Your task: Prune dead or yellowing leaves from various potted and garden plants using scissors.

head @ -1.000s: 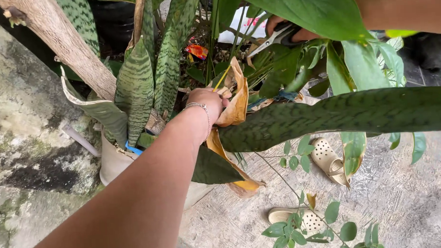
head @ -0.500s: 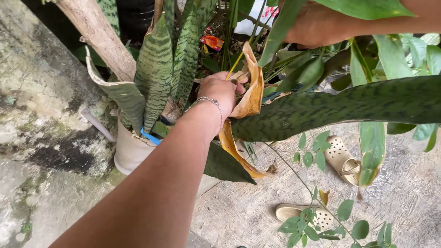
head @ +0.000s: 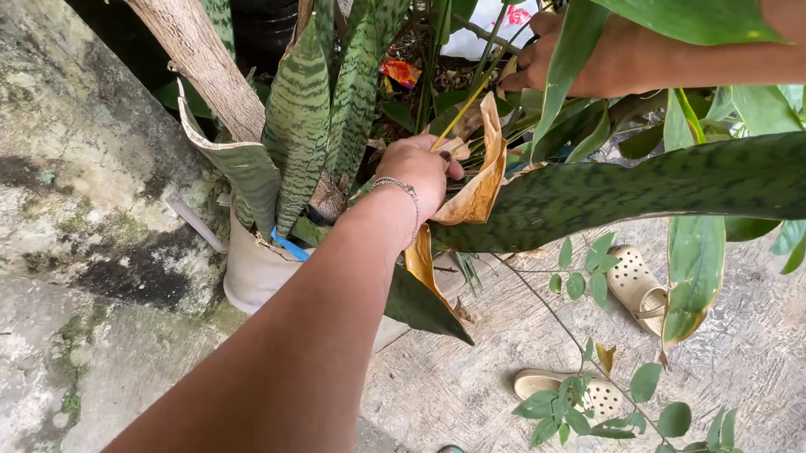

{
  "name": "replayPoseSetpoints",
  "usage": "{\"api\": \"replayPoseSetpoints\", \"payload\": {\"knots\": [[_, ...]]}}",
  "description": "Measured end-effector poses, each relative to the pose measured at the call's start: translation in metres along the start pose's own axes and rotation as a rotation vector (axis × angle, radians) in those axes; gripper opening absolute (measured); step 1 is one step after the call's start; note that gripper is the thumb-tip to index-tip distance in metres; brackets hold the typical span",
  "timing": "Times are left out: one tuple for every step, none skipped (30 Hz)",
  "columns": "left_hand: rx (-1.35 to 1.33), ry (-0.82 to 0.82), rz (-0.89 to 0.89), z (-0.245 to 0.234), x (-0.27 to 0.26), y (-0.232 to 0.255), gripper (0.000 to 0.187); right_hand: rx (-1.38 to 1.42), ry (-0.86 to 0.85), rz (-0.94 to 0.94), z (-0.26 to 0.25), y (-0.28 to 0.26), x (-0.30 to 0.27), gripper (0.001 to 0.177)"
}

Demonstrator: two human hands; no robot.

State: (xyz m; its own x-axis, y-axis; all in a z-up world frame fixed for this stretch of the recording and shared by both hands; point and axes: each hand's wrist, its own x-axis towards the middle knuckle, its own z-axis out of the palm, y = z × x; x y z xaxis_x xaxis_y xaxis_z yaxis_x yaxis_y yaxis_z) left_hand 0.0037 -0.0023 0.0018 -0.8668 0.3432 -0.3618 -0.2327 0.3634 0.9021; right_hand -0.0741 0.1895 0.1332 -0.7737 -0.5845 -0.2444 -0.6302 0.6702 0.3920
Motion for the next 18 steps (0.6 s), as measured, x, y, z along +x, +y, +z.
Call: {"api": "replayPoseSetpoints", "payload": {"knots": [[0.002,0.001,0.002,-0.001,-0.001,0.001,0.025,-0.016,-0.006,0.003,0.002,-0.005,-0.003,0.054],[0.023,-0.009,0.009,-0.001,-0.002,0.002,0.025,-0.032,-0.012,0.006,0.003,-0.011,-0.007,0.054],[0.043,-0.017,0.015,-0.002,-0.003,0.002,0.025,-0.048,-0.017,0.007,0.006,-0.016,-0.010,0.055],[0.045,-0.015,0.015,-0.003,-0.003,0.001,0.025,-0.064,-0.022,0.009,0.009,-0.021,-0.013,0.055],[0.054,-0.020,0.022,-0.003,-0.003,0.000,0.025,-0.081,-0.027,0.011,0.012,-0.025,-0.017,0.056],[0.063,-0.026,0.029,-0.003,-0.003,-0.001,0.025,-0.099,-0.032,0.013,0.015,-0.029,-0.022,0.056],[0.066,-0.026,0.033,-0.005,-0.004,-0.001,0.025,-0.117,-0.038,0.019,0.020,-0.030,-0.027,0.056],[0.064,-0.029,0.032,-0.006,-0.005,-0.001,0.025,-0.135,-0.044,0.025,0.025,-0.031,-0.033,0.057],[0.062,-0.032,0.030,-0.007,-0.006,-0.001,0.026,-0.152,-0.049,0.029,0.031,-0.033,-0.039,0.057],[0.065,-0.031,0.033,-0.007,-0.004,-0.006,0.026,-0.170,-0.055,0.033,0.038,-0.032,-0.045,0.058],[0.045,-0.033,0.029,-0.008,-0.001,-0.009,0.027,-0.189,-0.058,0.040,0.044,-0.031,-0.051,0.058],[0.025,-0.035,0.025,-0.009,0.001,-0.012,0.029,-0.208,-0.062,0.047,0.051,-0.028,-0.058,0.059],[0.031,-0.033,0.033,-0.009,0.002,-0.014,0.029,-0.227,-0.064,0.057,0.059,-0.017,-0.070,0.059],[0.006,-0.037,0.027,-0.010,0.003,-0.016,0.030,-0.247,-0.066,0.066,0.066,-0.013,-0.077,0.060],[-0.020,-0.039,0.020,-0.010,0.004,-0.019,0.030,-0.266,-0.067,0.072,0.073,-0.015,-0.078,0.060],[-0.014,-0.035,0.026,-0.012,0.001,-0.016,0.030,-0.269,-0.059,0.077,0.080,-0.010,-0.084,0.060],[-0.013,-0.036,0.004,-0.013,-0.002,-0.013,0.028,-0.426,0.039,0.066,0.087,-0.005,-0.088,0.064],[-0.011,-0.038,-0.019,-0.014,-0.004,-0.011,0.027,-0.583,0.138,0.059,0.095,-0.001,-0.093,0.072]]}}
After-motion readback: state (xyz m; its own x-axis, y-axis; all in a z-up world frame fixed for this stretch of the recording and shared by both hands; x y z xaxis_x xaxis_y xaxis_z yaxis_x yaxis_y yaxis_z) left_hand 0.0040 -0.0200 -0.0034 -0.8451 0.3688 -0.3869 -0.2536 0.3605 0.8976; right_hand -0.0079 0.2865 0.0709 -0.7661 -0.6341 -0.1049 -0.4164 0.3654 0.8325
